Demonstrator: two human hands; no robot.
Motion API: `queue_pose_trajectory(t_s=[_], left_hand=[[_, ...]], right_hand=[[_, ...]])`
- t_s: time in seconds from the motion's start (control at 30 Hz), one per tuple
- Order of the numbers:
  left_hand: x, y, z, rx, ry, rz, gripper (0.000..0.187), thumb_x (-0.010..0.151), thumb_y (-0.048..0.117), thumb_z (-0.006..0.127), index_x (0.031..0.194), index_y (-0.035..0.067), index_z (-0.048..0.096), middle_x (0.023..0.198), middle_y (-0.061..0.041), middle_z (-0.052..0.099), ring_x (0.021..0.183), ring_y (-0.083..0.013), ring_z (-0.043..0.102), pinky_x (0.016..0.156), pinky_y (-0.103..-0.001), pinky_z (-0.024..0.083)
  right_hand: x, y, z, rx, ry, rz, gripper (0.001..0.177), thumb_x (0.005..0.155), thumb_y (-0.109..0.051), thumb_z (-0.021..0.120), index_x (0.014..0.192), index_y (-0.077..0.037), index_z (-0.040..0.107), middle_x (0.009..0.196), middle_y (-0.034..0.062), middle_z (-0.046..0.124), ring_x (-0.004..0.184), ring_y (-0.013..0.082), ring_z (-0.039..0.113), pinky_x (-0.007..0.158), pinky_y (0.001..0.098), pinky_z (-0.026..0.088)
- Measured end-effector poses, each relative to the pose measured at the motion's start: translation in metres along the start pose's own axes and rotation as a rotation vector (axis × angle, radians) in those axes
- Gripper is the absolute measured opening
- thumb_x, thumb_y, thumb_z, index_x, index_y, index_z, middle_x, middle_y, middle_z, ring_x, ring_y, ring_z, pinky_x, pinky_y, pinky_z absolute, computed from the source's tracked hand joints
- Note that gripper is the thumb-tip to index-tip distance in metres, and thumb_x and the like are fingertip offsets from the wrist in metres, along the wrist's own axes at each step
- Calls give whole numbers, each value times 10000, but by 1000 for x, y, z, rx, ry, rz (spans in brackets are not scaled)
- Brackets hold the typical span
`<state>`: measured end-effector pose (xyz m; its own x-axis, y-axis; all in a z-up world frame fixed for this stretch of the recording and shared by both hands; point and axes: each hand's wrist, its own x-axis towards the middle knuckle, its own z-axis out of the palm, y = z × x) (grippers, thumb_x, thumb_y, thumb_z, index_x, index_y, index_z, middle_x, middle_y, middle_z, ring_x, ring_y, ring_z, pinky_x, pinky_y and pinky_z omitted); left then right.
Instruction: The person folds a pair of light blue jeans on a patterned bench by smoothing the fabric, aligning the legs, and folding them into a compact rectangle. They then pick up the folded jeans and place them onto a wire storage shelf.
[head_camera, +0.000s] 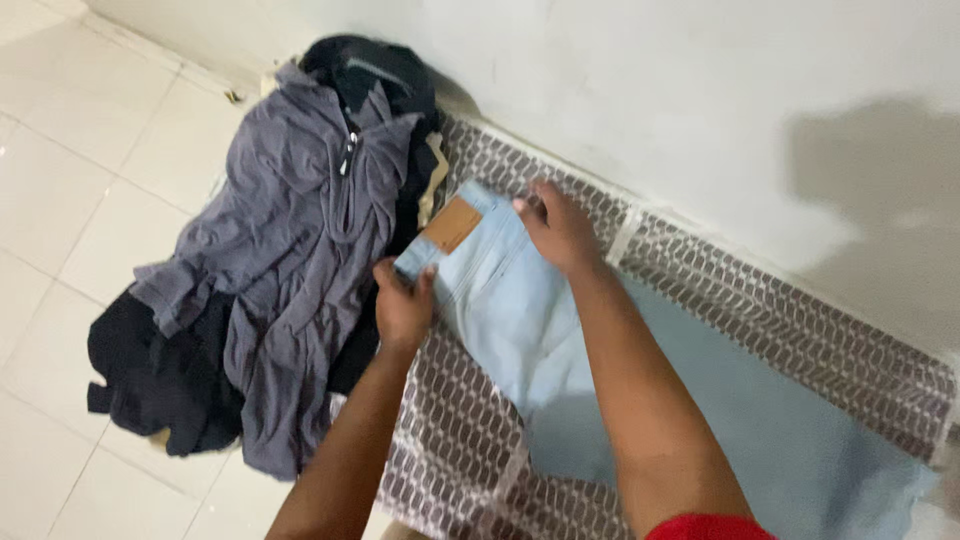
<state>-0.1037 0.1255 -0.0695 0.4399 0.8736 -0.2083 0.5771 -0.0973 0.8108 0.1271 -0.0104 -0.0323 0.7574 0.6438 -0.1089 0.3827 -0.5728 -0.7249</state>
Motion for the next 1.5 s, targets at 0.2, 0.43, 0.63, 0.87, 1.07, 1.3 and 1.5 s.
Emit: queue_pose_trajectory(t_s=[0.2, 0.43, 0.63, 0.87, 1.07, 1.3, 1.5], left_hand=[[-3, -5, 0, 72, 7, -42, 598, 947, 376, 716, 1356, 39, 439, 1079, -325, 699, 1018, -496, 687, 891, -521, 533], [-21, 15, -10, 133, 63, -42, 616, 984, 345, 637, 1471, 45, 407, 1342, -331, 588, 1199, -474, 595, 1002, -516, 472], [-56, 11, 17, 454, 170, 502, 709, 1007, 360, 592, 1562, -1, 339, 1590, -347, 300, 1487, -534, 293, 1217, -631, 233], [-67, 27, 86, 815, -288, 851, 697, 1035, 515, 307, 1611, 129, 238, 1687, -176, 131, 1537, -420, 74, 1212, -603, 30], [-63, 28, 80, 828, -400, 734, 707, 1044, 546, 254, 1638, 164, 221, 1710, -158, 122, 1567, -414, 39, 1238, -583, 0], [-60, 33, 90, 902, -372, 786, 705, 1038, 519, 346, 1621, 133, 254, 1690, -206, 162, 1544, -471, 49, 1214, -630, 11], [-4, 69, 137, 891, -439, 935, 659, 1024, 390, 387, 1612, 105, 295, 1657, -204, 244, 1543, -444, 123, 1228, -612, 51]], right_hand=[[-8, 33, -9, -129, -163, 45, 321, 899, -348, 728, 1094, -93, 718, 975, 134, 722, 882, 318, 702, 786, 440, 547], [-23, 32, 4, -265, 73, -55, 260, 1014, -343, 657, 1168, -139, 705, 1075, 128, 709, 993, 366, 664, 846, 493, 526], [-78, 69, 10, -312, 374, -177, 334, 1048, -261, 628, 1334, -93, 587, 1298, 164, 629, 1247, 379, 570, 1098, 553, 430], [-148, 71, 37, -676, -41, -86, 673, 996, -499, 491, 1585, -208, 348, 1656, 168, 270, 1536, 358, 199, 1209, 604, 152], [-155, 77, 7, -621, -129, 53, 815, 953, -667, 417, 1607, -206, 264, 1687, 139, 149, 1561, 315, 86, 1228, 576, 66], [-200, 137, -26, -647, 144, -8, 589, 1032, -413, 531, 1546, -134, 465, 1610, 110, 421, 1521, 290, 296, 1251, 560, 173], [-199, 160, -67, -642, 372, 75, 451, 994, -280, 660, 1407, -105, 614, 1389, 103, 619, 1326, 305, 500, 1153, 528, 283]])
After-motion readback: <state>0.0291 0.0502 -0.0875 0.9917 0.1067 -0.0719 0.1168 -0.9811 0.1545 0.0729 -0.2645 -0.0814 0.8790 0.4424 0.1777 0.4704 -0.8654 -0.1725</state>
